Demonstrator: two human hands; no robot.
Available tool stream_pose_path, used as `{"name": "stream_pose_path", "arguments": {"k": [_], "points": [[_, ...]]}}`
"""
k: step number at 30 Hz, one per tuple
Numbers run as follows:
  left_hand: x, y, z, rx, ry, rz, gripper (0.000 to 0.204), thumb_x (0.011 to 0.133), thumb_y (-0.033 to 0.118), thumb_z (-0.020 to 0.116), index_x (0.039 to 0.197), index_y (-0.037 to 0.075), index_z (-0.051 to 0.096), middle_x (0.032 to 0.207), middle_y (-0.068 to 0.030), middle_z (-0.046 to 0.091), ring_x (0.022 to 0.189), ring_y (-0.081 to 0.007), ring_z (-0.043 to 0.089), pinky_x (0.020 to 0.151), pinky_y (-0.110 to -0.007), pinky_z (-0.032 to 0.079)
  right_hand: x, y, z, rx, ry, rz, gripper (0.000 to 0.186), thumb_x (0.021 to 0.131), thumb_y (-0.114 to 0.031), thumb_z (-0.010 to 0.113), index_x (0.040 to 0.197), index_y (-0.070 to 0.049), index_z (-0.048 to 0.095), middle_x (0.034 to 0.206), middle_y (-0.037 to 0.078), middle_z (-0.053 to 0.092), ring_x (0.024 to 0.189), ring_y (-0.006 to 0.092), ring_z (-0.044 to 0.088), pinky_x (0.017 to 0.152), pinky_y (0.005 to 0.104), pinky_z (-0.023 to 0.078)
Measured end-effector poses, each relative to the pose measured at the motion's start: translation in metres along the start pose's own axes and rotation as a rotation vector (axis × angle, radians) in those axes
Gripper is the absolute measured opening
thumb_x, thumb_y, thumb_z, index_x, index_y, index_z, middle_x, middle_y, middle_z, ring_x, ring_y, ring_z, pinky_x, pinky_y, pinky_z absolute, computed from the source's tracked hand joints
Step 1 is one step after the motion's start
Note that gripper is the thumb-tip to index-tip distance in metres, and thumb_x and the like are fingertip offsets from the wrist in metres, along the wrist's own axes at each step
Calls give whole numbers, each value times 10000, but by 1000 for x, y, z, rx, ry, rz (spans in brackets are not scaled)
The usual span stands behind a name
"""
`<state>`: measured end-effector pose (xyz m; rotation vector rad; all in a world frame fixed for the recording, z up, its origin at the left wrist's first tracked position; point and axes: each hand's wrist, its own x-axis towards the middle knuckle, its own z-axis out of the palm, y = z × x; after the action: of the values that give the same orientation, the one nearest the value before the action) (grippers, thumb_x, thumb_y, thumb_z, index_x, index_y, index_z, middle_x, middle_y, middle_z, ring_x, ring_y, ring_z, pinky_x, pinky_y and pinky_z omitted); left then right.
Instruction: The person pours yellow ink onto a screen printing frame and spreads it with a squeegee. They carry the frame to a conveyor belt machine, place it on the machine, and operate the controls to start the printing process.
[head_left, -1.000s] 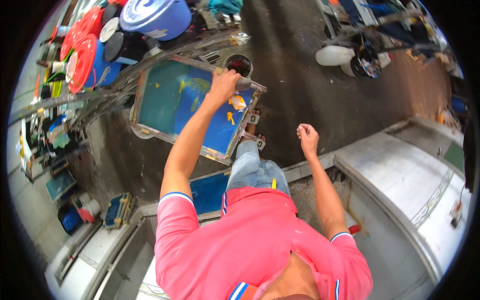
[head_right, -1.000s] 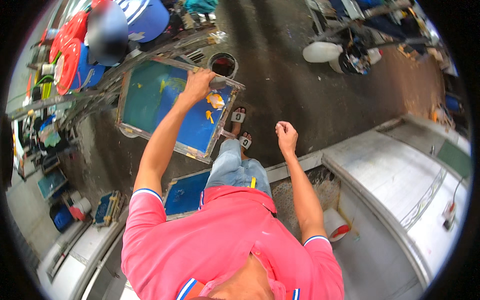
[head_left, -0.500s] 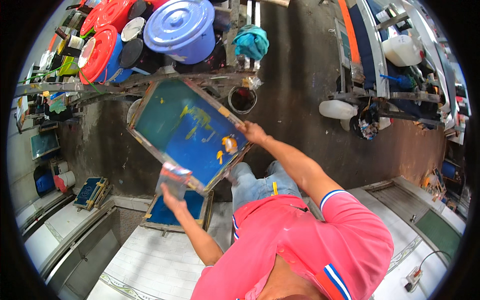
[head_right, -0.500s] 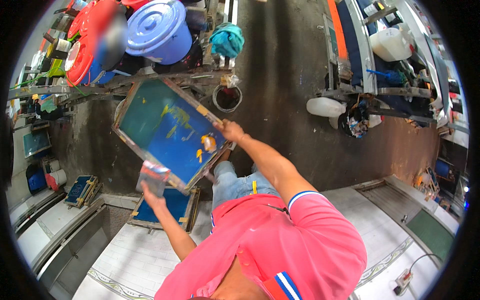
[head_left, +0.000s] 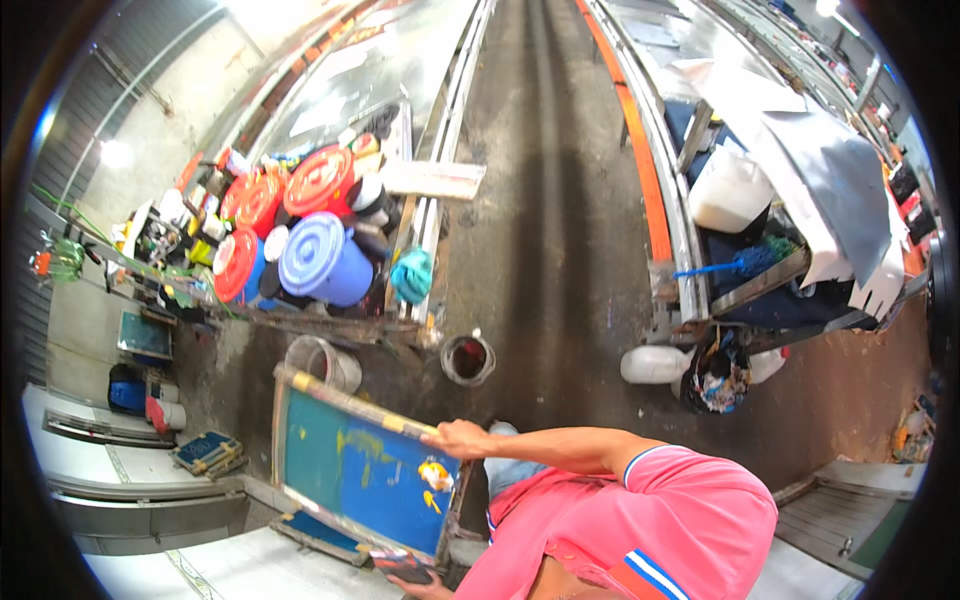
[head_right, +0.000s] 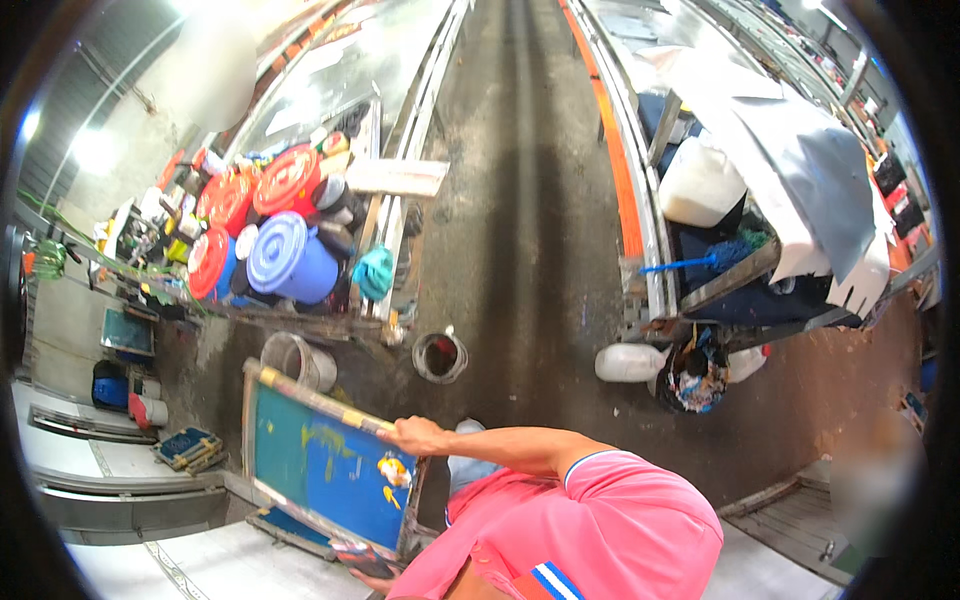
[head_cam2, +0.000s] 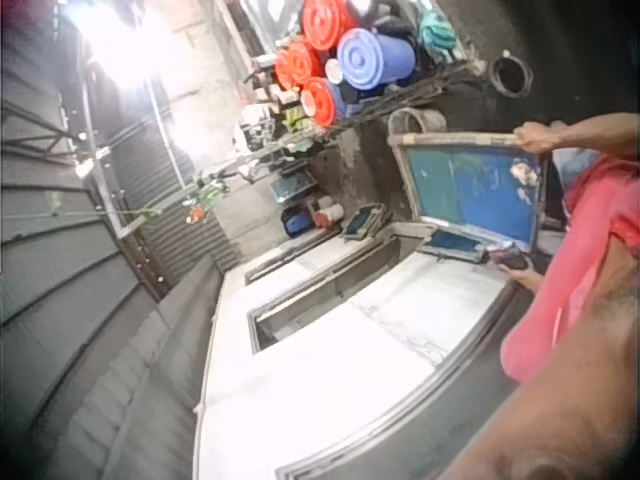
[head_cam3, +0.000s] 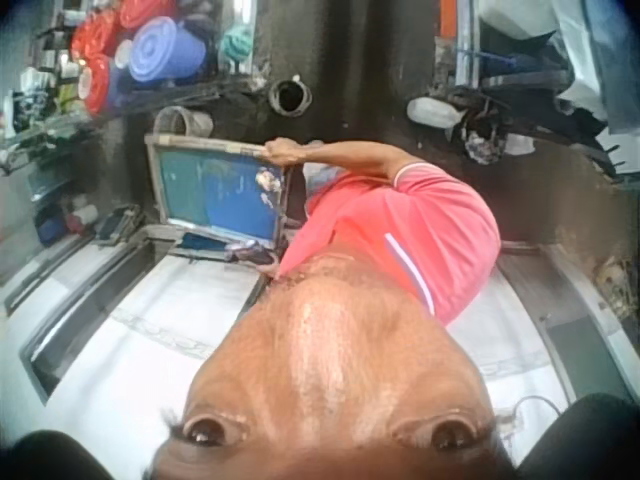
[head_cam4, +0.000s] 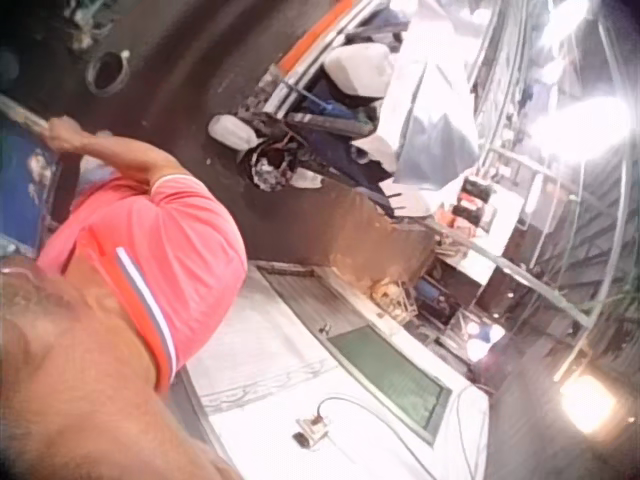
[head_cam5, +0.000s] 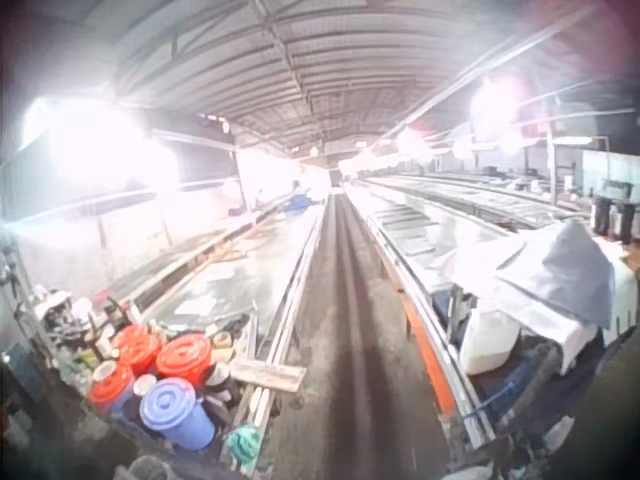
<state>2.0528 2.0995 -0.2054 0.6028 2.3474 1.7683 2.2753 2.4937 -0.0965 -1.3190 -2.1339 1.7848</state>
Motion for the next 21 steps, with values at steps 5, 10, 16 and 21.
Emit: {"name": "stream_pose_path", "arguments": {"k": [5,10,16,21], "points": [[4,112,151,-552,-49,-306,616,920,346,536,1441,92,327,1266,-58,480,1108,-220,527,907,-367,459,-19,-12,-83,-72,96,-439,596,969,-548,361,827,-5,562,693,249,593,698,441,592,629,507,448],[64,194,306,-923,-287,-324,641,906,362,558,1427,68,331,1148,-21,525,1028,-184,554,874,-342,476,-13,13,-229,312,171,-565,398,970,-392,495,853,-16,553,676,75,527,653,130,493,601,329,413],[134,304,488,-1411,-729,-314,673,888,381,586,1410,39,335,1007,22,580,932,-141,586,835,-312,496,30,65,-465,539,340,-500,419,976,-438,448,877,-65,612,750,-24,523,672,92,482,613,276,415],[132,416,679,-1571,-1320,-480,715,878,444,586,1410,38,334,1039,-3,587,934,-171,605,837,-349,505,39,155,-628,970,1083,-318,479,960,-502,463,748,-90,586,658,-30,483,578,92,418,527,285,329]]}}
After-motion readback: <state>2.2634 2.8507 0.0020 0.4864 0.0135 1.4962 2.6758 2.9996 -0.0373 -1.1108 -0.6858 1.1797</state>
